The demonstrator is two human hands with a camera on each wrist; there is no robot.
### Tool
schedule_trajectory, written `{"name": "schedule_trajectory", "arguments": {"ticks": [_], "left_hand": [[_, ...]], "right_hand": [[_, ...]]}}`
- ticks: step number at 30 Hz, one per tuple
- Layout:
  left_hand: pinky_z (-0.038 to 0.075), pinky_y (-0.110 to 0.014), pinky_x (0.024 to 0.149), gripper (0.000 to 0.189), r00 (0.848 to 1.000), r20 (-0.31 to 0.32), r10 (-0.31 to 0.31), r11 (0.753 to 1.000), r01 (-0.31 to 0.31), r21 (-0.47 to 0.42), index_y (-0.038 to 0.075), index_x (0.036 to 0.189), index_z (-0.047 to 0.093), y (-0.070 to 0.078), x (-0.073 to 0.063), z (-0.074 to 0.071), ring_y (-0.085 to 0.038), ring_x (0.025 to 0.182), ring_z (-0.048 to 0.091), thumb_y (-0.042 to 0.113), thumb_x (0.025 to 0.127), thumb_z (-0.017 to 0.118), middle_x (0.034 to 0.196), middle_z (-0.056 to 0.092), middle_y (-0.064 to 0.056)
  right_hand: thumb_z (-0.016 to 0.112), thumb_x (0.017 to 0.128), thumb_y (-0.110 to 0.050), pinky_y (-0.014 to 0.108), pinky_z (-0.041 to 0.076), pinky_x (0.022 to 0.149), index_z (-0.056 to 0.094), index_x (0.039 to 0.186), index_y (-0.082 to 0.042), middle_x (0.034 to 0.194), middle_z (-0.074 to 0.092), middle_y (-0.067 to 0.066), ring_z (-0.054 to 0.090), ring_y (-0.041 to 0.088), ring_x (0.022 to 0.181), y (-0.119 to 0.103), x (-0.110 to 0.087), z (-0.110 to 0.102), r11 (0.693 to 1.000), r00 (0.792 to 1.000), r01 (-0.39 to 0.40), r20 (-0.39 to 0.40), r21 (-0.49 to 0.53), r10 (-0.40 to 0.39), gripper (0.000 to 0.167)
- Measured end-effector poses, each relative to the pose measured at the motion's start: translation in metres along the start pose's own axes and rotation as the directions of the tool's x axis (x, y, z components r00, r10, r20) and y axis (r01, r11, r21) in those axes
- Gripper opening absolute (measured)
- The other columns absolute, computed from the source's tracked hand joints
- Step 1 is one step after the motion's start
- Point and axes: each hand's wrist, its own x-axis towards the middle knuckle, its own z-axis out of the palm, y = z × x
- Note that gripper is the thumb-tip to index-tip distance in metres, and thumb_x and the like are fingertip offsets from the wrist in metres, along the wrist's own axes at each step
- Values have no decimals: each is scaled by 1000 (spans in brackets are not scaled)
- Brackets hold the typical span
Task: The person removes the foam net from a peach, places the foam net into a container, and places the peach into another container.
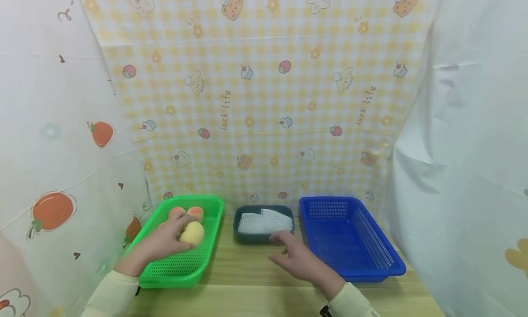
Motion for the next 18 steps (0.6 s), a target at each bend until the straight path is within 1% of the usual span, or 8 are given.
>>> {"name": "schedule_trajectory", "arguments": {"ticks": [3, 6, 8, 11, 14, 16, 18], "left_hand": [[54, -44, 76, 69, 1000, -9, -15, 999, 15, 39, 6, 148, 64, -12, 1, -10, -26, 98, 61, 19, 87, 94, 142, 51, -20], [53, -44, 79, 68, 1000, -5, -4, 998, 4, 56, -1, 144, 63, -26, 2, -18, -27, 101, 60, 17, 86, 93, 142, 52, -23], [52, -43, 79, 66, 1000, 9, -25, 998, 24, 60, -1, 142, 62, -35, 2, -23, -28, 102, 58, 16, 87, 92, 140, 54, -22], [50, -41, 76, 67, 997, 31, -72, 994, 69, 87, 0, 144, 60, -48, 1, -32, -26, 97, 57, 17, 87, 90, 135, 58, -19], [49, -42, 76, 68, 995, 26, -100, 986, 96, 134, -1, 144, 61, -59, 0, -40, -25, 94, 57, 16, 85, 91, 127, 63, -14], [50, -44, 78, 68, 994, 17, -104, 980, 99, 173, -3, 142, 62, -64, 0, -44, -25, 95, 58, 16, 84, 92, 122, 66, -11], [50, -46, 79, 65, 993, 22, -119, 976, 113, 188, -3, 140, 64, -68, 1, -46, -26, 96, 59, 16, 84, 92, 119, 67, -10]], "right_hand": [[71, 111, -33, 36, 58, 98, 60, 142, -15, 142, 64, 2, 63, 26, 129, 0, -1, -1, 1000, 1000, -10, 10, 8, 10, 38], [71, 111, -33, 37, 58, 98, 61, 141, -14, 141, 64, 2, 63, 27, 129, 0, -3, -2, 1000, 1000, -21, 17, 19, 21, 37], [70, 112, -32, 37, 58, 98, 61, 141, -14, 140, 64, 3, 62, 27, 129, 0, -4, -2, 999, 999, -23, 26, 27, 22, 36], [69, 112, -32, 38, 58, 98, 61, 142, -15, 140, 63, 1, 62, 27, 129, 0, -5, -1, 999, 999, -21, 39, 36, 20, 36], [69, 112, -32, 39, 58, 97, 61, 142, -16, 138, 63, 0, 62, 26, 128, 0, -4, 0, 999, 999, -17, 42, 43, 15, 35], [70, 112, -32, 38, 58, 97, 62, 141, -16, 137, 63, -1, 61, 25, 128, 0, -4, 1, 999, 999, -14, 42, 40, 12, 34], [70, 112, -32, 37, 58, 97, 63, 140, -16, 135, 63, -1, 61, 25, 126, 0, -4, 1, 999, 999, -13, 44, 36, 11, 33]]}}
